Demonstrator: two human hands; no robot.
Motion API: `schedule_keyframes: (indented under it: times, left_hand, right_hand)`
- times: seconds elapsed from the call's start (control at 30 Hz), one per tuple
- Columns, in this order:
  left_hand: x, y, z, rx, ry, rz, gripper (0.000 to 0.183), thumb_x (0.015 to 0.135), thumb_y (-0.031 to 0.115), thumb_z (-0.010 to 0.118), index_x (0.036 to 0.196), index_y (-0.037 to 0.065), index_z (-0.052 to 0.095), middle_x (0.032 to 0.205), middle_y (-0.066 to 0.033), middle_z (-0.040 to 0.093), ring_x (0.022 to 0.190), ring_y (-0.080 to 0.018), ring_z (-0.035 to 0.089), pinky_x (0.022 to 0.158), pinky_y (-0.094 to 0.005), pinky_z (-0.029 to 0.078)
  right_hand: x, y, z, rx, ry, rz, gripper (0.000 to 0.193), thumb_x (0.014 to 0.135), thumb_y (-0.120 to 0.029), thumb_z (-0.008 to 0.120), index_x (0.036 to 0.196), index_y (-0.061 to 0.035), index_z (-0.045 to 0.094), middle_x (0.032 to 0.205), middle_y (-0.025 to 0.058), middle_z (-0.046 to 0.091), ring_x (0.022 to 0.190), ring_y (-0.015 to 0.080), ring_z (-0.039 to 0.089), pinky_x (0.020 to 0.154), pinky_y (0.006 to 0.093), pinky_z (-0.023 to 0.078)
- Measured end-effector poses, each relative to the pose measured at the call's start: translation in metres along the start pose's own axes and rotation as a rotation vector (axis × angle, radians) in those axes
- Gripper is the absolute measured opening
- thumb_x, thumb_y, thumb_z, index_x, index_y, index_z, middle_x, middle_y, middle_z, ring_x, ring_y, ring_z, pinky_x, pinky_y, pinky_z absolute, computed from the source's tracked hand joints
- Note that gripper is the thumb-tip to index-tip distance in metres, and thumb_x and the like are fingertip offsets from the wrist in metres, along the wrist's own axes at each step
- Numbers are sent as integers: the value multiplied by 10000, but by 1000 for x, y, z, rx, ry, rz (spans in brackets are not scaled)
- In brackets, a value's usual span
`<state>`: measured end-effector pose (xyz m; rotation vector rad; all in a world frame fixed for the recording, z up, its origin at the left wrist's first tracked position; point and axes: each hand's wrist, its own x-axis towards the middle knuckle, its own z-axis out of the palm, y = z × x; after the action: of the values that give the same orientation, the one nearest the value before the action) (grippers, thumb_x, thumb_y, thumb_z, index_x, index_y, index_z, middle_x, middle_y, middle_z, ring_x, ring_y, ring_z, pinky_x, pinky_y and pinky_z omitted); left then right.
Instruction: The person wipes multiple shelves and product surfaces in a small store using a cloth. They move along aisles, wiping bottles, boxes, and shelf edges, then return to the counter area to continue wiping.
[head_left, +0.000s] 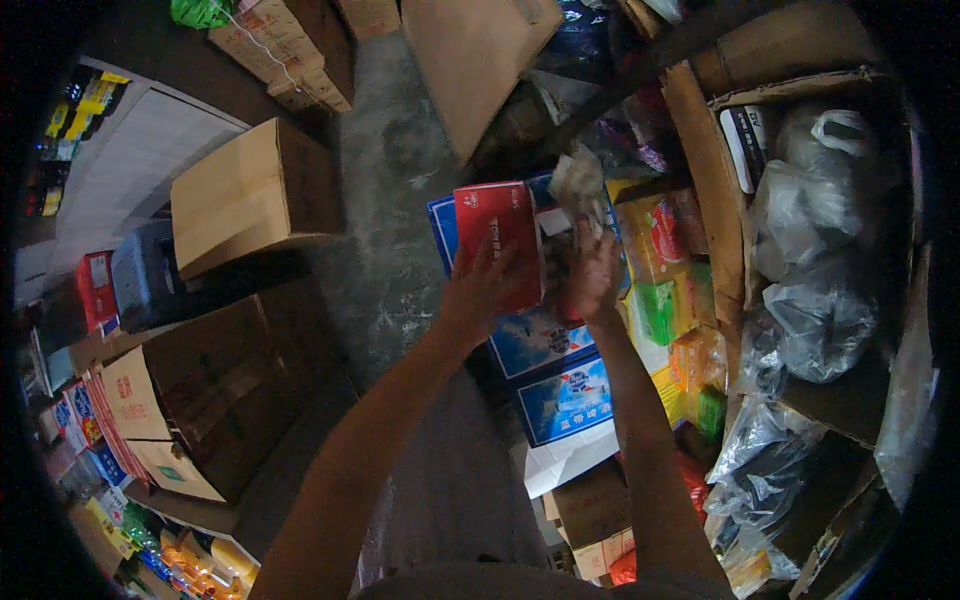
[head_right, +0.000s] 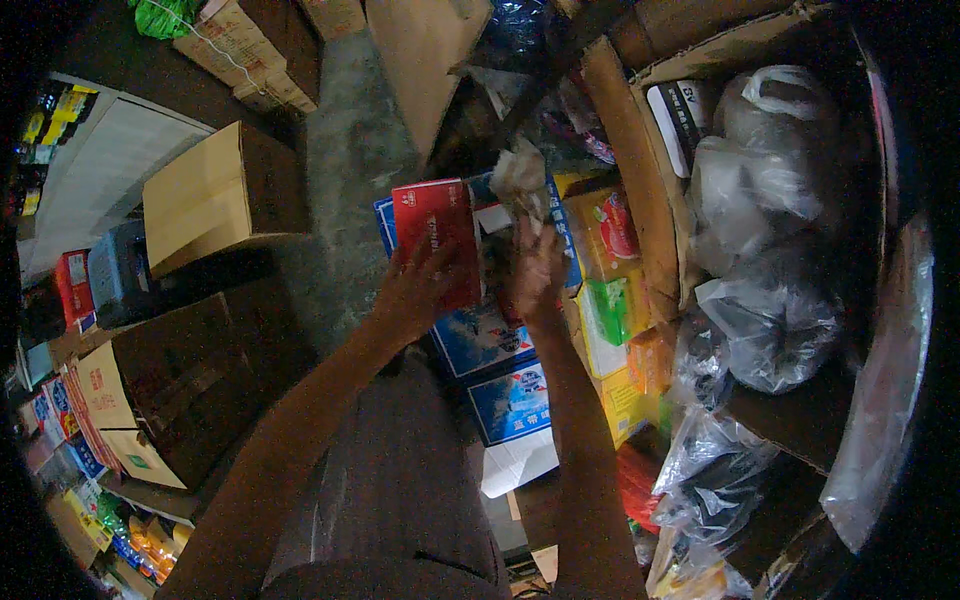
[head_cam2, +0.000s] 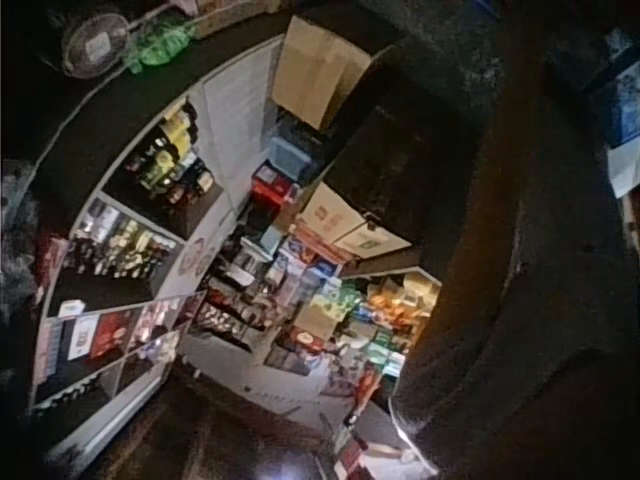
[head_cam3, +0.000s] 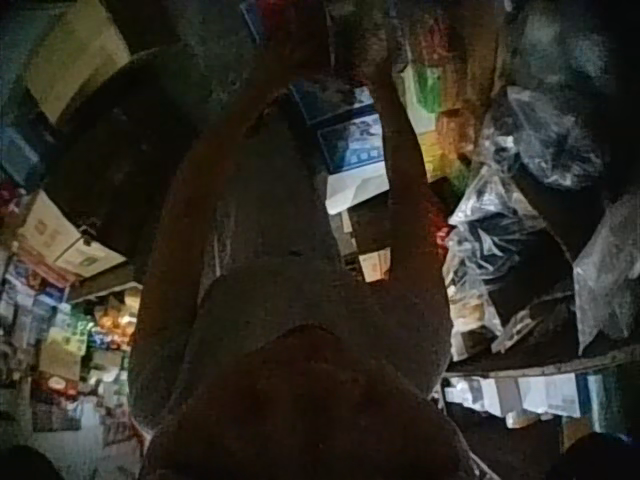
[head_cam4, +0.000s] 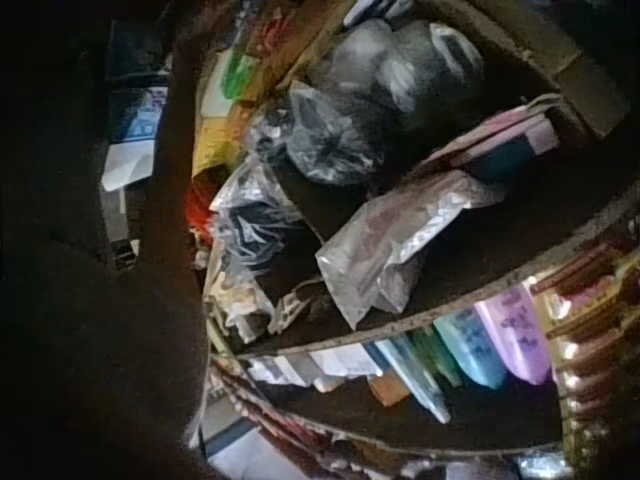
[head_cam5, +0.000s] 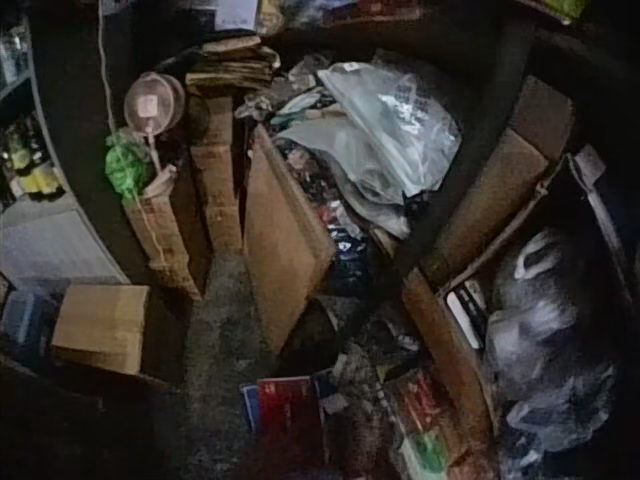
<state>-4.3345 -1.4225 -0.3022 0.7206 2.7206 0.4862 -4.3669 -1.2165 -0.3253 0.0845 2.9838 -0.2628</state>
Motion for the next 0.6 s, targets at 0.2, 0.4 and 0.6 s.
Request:
schedule_keyframes:
  times: [0.2, 0.4, 0.6]
  left_hand:
    - [15, 27, 9, 147, 235, -109, 854, 705, 306, 754, 1429, 254, 304, 1497, -163, 218, 1354, -455, 212, 978, -625, 333]
    - [-35, -3, 36, -1219, 345, -395, 825, 796, 164, 680, 1469, 197, 203, 1445, -223, 298, 1258, -428, 396, 961, -493, 425]
    - [-66, -4, 46, -1296, 467, -559, 862, 828, 52, 614, 1488, 183, 76, 1298, -230, 496, 1107, -368, 562, 864, -433, 489]
  right_hand:
    - [-116, 72, -2, 137, 194, -200, 465, 920, -249, 504, 1336, -50, 449, 1347, 216, 442, 1161, 359, 494, 961, 401, 424]
    - [-217, 101, 17, 353, -186, 251, 454, 920, -255, 482, 1298, -2, 482, 1338, 231, 462, 1178, 346, 504, 974, 390, 412]
    - [-222, 71, 15, 1216, -122, 488, 502, 932, -222, 497, 1371, -17, 366, 1317, 178, 470, 1141, 263, 508, 943, 367, 429]
